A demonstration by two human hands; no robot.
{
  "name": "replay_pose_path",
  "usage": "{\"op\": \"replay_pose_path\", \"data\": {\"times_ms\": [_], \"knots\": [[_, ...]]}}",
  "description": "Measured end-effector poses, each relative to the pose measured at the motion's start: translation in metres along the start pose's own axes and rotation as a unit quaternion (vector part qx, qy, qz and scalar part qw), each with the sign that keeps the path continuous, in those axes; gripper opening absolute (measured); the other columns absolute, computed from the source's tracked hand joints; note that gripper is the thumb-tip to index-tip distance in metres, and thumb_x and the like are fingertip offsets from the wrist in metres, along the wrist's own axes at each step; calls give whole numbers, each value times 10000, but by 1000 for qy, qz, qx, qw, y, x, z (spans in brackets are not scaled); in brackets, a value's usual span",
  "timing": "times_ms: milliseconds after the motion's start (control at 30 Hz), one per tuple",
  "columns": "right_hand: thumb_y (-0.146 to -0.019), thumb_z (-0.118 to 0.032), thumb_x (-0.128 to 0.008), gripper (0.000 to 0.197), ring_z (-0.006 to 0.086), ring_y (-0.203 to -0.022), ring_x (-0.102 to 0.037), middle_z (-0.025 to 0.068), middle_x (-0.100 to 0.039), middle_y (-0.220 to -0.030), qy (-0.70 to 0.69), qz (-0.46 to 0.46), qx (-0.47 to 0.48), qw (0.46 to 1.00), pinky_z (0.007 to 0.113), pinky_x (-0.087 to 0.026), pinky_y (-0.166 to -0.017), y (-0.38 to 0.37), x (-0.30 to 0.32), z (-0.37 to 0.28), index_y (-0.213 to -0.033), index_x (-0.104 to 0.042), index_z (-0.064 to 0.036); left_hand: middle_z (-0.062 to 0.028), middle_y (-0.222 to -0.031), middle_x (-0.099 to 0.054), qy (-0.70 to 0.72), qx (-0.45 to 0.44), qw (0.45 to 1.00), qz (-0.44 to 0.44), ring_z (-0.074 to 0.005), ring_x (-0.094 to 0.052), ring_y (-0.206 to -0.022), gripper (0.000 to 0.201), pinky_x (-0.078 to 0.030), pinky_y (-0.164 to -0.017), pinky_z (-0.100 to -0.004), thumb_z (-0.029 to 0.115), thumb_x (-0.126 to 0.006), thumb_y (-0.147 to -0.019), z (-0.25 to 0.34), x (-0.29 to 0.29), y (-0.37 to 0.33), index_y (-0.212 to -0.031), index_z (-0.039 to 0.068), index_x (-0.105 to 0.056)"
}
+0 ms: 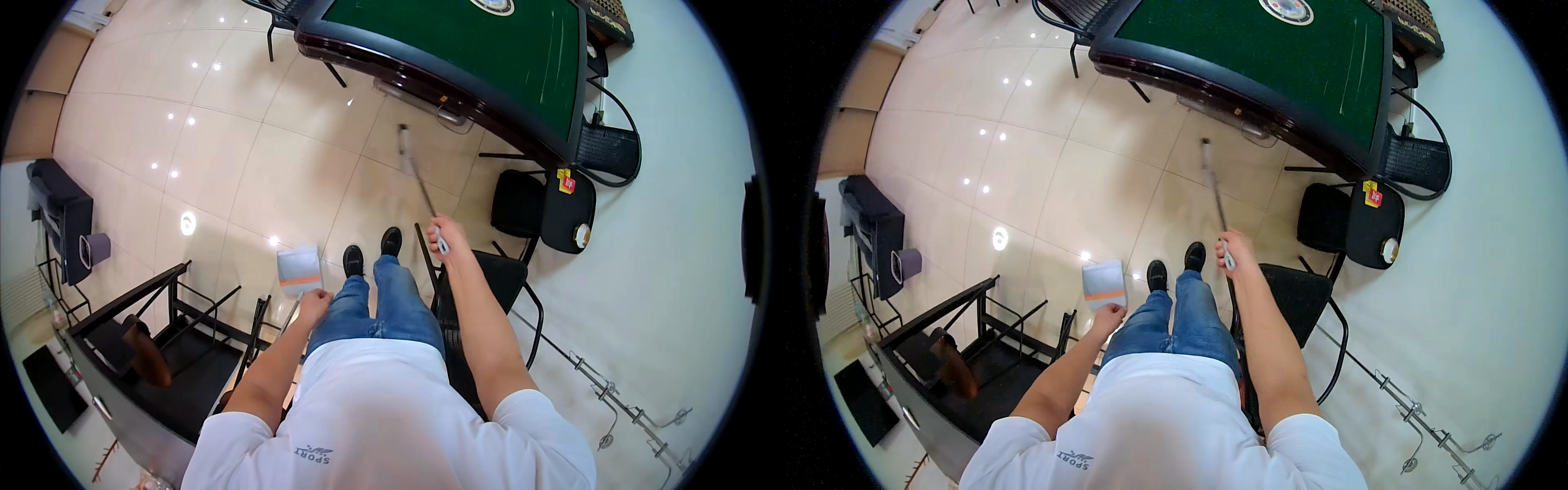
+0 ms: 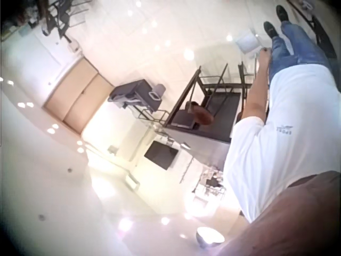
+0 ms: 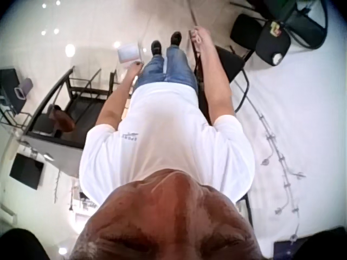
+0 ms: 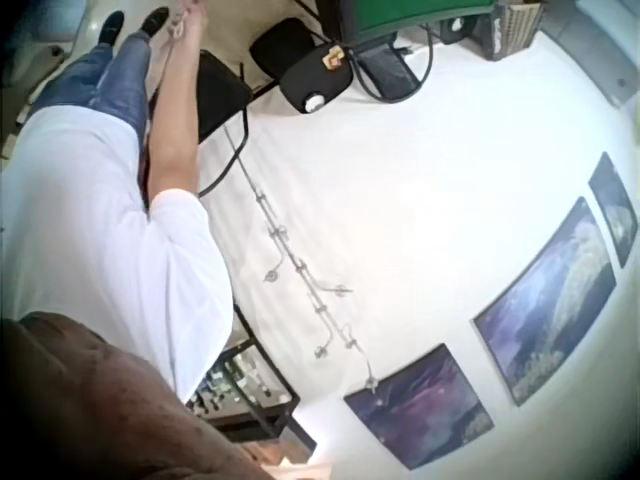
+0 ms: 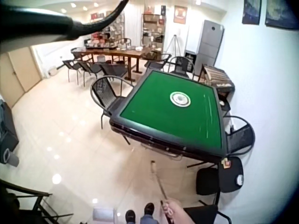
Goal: The person sweeps the tiled floor using a broom and a dustpan, moving around various furniture items like chairs and a mahjong table to collect debris.
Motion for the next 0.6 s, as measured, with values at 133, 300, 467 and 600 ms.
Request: {"op": "replay_pose_path", "data": {"times_ms": [133, 300, 467, 600], "knots": [[-926, -113, -484, 117, 135, -456, -466, 33, -497, -644, 82, 76, 40, 993, 290, -378, -381, -48, 19, -40, -1006, -497, -29, -160, -919, -718, 72, -85, 994, -6, -289, -692, -863, 364, -534, -781, -379, 368, -654, -863, 114, -6, -16, -985, 29, -709], [-881, -11, -464, 62, 170, -447, -461, 68, -479, -635, 43, 92, 42, 994, 348, -407, -402, -144, -8, -79, -856, -511, -41, -143, -892, -713, 97, -196, 976, 16, -258, -681, -830, 351, -532, -765, -342, 351, -653, -883, 271, 1, -27, -1001, 24, -701], [-861, -17, -497, 66, 192, -420, -465, 84, -498, -565, 156, -36, -15, 987, 367, -367, -374, -128, -82, -76, -810, -539, -26, -94, -899, -690, 160, -237, 958, 20, -145, -654, -800, 325, -518, -745, -284, 243, -632, -940, 354, 26, -59, -1109, -35, -635], [-877, -74, -528, 103, 160, -407, -461, 49, -503, -564, 90, -63, 5, 994, 329, -358, -347, -95, -69, -94, -947, -549, -2, -93, -892, -691, 147, -241, 959, 21, -142, -651, -801, 322, -517, -730, -281, 246, -635, -935, 350, 34, -65, -1096, -34, -641]]}}
Point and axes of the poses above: each hand's wrist, its own y-axis away from the middle knuckle, its own x-axis out of the back of the hand, z = x × y, the point moved 5 cm from there along -y, towards the middle knuckle
